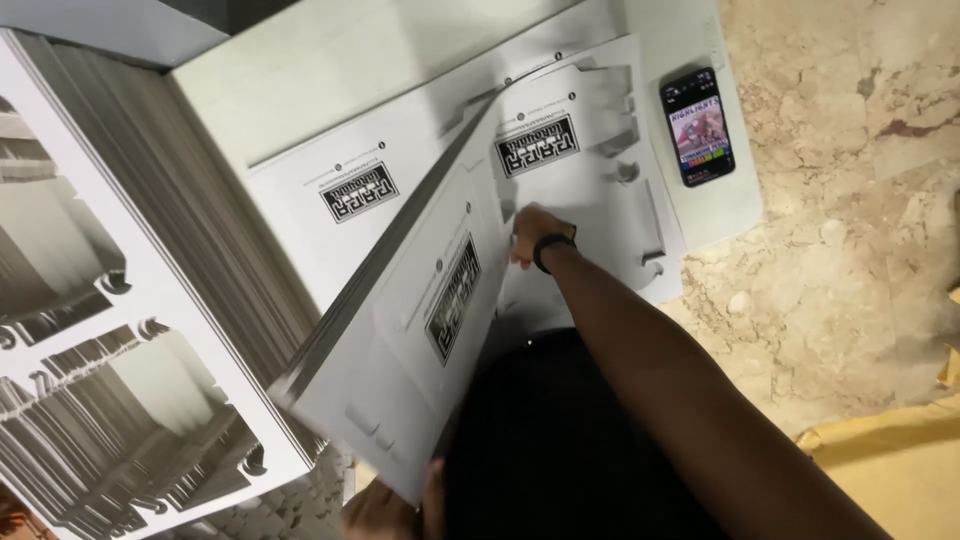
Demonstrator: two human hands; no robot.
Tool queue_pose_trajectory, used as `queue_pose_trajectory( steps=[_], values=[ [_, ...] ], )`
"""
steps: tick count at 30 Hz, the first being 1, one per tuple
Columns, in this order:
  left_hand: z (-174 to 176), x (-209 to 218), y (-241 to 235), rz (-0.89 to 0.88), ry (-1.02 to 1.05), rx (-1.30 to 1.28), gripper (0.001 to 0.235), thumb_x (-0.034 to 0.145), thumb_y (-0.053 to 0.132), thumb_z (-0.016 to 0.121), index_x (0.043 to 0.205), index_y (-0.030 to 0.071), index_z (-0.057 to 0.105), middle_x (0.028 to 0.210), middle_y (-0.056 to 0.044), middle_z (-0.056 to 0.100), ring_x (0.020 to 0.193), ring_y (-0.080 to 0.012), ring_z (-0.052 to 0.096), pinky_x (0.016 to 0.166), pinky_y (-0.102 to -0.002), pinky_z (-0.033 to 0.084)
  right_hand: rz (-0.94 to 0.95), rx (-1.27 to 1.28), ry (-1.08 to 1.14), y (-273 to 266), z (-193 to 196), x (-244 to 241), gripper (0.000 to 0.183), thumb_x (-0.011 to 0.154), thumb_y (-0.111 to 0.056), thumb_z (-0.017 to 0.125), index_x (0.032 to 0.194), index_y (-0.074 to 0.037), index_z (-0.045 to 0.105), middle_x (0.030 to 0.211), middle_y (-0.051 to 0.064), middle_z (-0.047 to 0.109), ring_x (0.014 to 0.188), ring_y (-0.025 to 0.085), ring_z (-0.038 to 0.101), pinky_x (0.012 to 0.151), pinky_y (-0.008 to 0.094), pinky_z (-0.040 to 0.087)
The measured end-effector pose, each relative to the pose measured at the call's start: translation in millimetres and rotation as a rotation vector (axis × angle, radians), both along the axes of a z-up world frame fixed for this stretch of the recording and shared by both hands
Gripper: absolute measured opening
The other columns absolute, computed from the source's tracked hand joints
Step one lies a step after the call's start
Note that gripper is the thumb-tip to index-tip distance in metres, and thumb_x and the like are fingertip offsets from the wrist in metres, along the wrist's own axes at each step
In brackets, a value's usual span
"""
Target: Manually removing waste material from pre-cut cardboard sheets to extract the final shapes.
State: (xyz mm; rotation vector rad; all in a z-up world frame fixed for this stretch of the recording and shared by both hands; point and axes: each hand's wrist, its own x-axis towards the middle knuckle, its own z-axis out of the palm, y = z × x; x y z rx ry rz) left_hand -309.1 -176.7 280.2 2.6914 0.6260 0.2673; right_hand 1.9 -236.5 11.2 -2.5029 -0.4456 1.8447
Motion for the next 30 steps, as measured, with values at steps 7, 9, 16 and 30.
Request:
queue_pose_trajectory(
  steps=[7, 9, 16, 30],
  values=[
    [-63.5, -30.6, 53.3, 0.371, 0.273, 0.004, 0.055, 0.097, 0.047, 0.065, 0.065, 0.003, 0.056, 0.040, -0.008, 0.044, 0.036, -0.0263, 0.044, 0.044, -0.046, 0.036, -0.190, 0.069, 0.040, 2.7, 75.8, 5.9, 0.031, 0.086, -0.037, 0.068, 0.074, -0.010, 0.079, 0.062, 0.004, 0.073, 0.059, 0.014, 0.068, 0.060, 0.031, 0.052],
    [-72.7, -1.6, 88.3, 0.507, 0.274, -0.086, 0.065, 0.105, 0.044, 0.063, 0.055, 0.004, 0.049, 0.044, -0.008, 0.041, 0.040, -0.0209, 0.041, 0.047, -0.045, 0.032, -0.260, 0.062, 0.043, 5.8, 103.1, 5.3, 0.050, 0.082, -0.055, 0.073, 0.077, -0.006, 0.078, 0.061, 0.007, 0.071, 0.061, 0.018, 0.066, 0.066, 0.032, 0.052],
    [-139.9, 27.5, 139.3, 0.715, 0.405, -0.098, 0.067, 0.105, 0.044, 0.063, 0.138, -0.013, 0.050, 0.113, -0.044, 0.063, 0.103, -0.0605, 0.064, 0.083, -0.065, 0.054, -0.290, 0.318, 0.031, -20.9, 73.2, -5.0, 0.030, 0.080, -0.039, 0.072, 0.078, -0.010, 0.078, 0.059, 0.007, 0.069, 0.045, 0.016, 0.056, 0.050, 0.027, 0.045],
    [-276.4, 8.2, -81.0, 1.288, 0.043, -1.221, 0.073, 0.091, 0.050, 0.075, 0.141, 0.003, 0.050, 0.127, -0.020, 0.069, 0.121, -0.0356, 0.065, 0.098, -0.051, 0.054, -0.187, 0.395, 0.085, -47.1, 67.3, -31.9, 0.033, 0.085, -0.037, 0.069, 0.072, -0.008, 0.076, 0.054, 0.009, 0.067, 0.040, 0.017, 0.060, 0.046, 0.025, 0.048]
  ],
)
